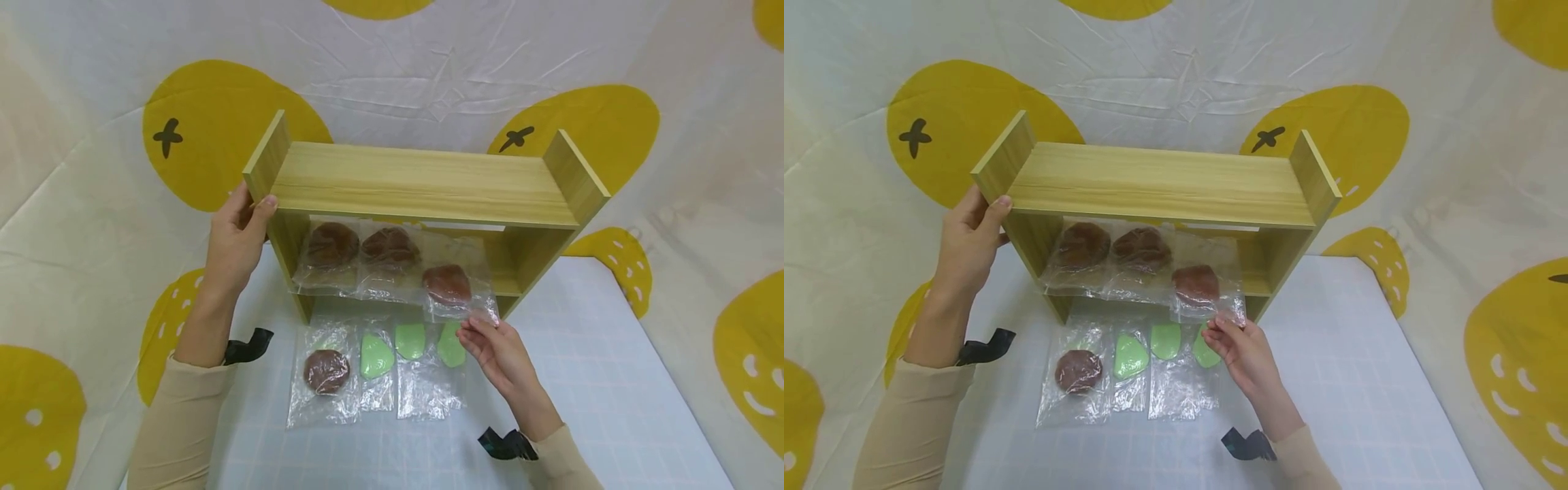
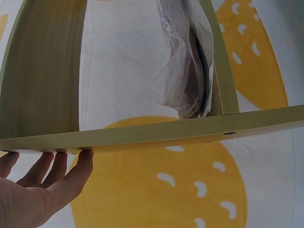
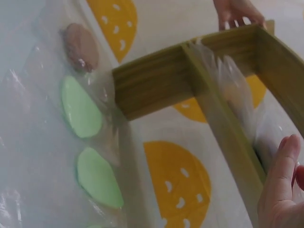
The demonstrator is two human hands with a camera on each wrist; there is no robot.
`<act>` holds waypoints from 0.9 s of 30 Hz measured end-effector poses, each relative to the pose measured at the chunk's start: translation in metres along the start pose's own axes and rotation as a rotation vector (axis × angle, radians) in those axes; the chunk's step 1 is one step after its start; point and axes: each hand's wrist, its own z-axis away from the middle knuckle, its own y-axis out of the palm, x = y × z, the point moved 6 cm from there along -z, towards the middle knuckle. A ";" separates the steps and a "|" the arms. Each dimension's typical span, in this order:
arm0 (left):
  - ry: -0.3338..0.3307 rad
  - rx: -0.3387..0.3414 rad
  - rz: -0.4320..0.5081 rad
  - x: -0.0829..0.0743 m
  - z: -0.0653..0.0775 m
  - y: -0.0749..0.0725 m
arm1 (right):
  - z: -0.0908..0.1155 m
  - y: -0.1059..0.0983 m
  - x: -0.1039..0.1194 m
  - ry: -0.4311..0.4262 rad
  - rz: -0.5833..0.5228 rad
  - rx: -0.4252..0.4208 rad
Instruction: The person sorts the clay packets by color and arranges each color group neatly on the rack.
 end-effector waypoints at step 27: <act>-0.019 0.013 -0.039 -0.001 0.001 0.001 | -0.021 0.001 0.000 0.035 0.031 0.004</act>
